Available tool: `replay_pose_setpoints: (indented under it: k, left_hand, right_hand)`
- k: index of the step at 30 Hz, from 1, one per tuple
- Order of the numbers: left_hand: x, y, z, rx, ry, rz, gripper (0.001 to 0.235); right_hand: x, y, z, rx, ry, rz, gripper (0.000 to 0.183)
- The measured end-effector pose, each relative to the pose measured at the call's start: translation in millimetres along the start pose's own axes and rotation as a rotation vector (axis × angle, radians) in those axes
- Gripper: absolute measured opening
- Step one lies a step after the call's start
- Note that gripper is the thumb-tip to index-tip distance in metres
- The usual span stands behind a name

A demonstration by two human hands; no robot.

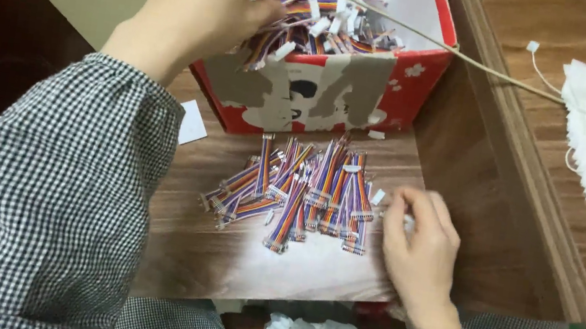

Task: Assembling plastic connectors onto the ends of multi-colored wire bundles by hand.

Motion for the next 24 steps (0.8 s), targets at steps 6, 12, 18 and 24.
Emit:
replay_pose_setpoints:
  k: [6, 12, 18, 24]
  left_hand:
    - [47, 16, -28, -0.237, -0.182, -0.328, 0.013]
    - [103, -53, -89, 0.115, 0.142, -0.02, 0.014]
    - [98, -134, -96, 0.215, 0.304, 0.124, 0.045]
    - [104, -117, -69, 0.465, 0.579, 0.264, 0.021]
  right_hand:
    - [-18, -21, -2, 0.352, 0.119, -0.001, 0.012]
    - [-19, -32, -1, 0.631, 0.169, 0.039, 0.009]
    - [-17, -35, -7, 0.624, 0.168, 0.063, 0.018]
    - [-16, -32, -6, 0.574, 0.231, -0.011, 0.014]
Point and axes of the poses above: each hand's wrist, its own x-axis away from the middle knuckle, its own y-axis out of the back of the hand, z = x × y, the point moved 5 cm from there along -x, towards the middle knuckle, and after that the axes turned 12 degrees about z, right-handed, at the moved point
